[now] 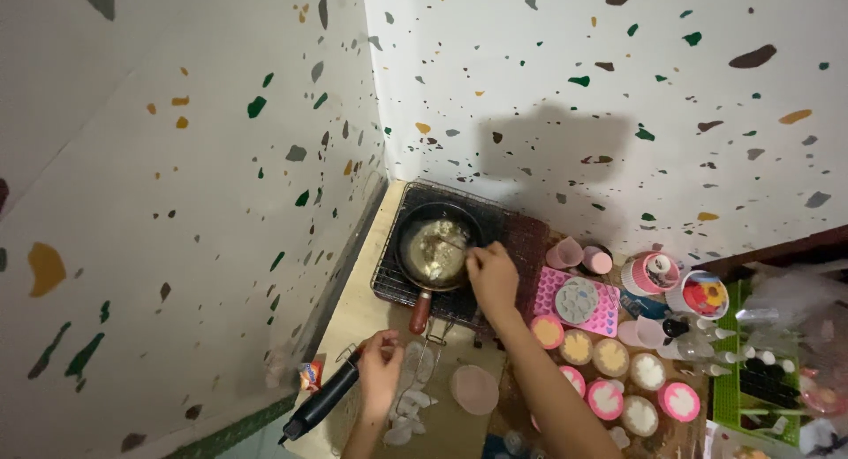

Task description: The person melts white wax chunks in a small pan on a portable electric stove, stirring occasionally. They then handle small white wax pieces and place them into a pink silicone mold on the table. The person continues to stir the melting wax and prepare additional wax pieces for molding.

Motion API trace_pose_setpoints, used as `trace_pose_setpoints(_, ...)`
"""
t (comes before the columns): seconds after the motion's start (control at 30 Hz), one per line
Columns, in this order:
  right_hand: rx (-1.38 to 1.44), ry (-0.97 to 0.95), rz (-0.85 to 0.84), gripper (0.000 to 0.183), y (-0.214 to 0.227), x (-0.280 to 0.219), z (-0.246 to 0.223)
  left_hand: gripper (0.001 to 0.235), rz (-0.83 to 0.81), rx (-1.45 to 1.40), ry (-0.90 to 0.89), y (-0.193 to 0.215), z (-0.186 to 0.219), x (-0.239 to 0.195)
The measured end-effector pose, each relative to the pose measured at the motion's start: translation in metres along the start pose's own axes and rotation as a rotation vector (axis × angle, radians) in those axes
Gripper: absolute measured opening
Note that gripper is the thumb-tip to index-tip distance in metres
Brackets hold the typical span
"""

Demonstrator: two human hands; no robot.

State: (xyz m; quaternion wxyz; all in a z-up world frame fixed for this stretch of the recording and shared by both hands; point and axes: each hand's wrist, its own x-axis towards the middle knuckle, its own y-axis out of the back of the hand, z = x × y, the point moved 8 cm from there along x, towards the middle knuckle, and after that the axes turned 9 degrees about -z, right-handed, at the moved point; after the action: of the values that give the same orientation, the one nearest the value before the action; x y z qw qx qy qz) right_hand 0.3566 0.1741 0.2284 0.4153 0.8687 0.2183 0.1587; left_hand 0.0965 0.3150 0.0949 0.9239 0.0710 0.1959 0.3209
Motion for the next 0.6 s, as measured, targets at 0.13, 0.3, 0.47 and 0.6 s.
trace_pose_setpoints(0.13, -0.107, -0.099, -0.029, 0.018, -0.005, -0.002, 0.008, 0.029, -0.020, 0.019, 0.051, 0.001, -0.007, 0.001)
trace_pose_setpoints(0.3, -0.088, -0.054, -0.033, 0.018, -0.024, 0.013, 0.008, 0.025, -0.016, 0.016, -0.008, 0.002, 0.006, 0.000)
trace_pose_setpoints(0.47, -0.128, -0.137, -0.035, 0.015, -0.001, 0.007, 0.002, 0.027, -0.019, 0.034, 0.003, 0.005, 0.009, 0.002)
trace_pose_setpoints(0.6, -0.141, -0.097, -0.034, 0.015, -0.016, 0.005, 0.002, 0.026, -0.031, 0.003, -0.007, 0.000, 0.002, 0.005)
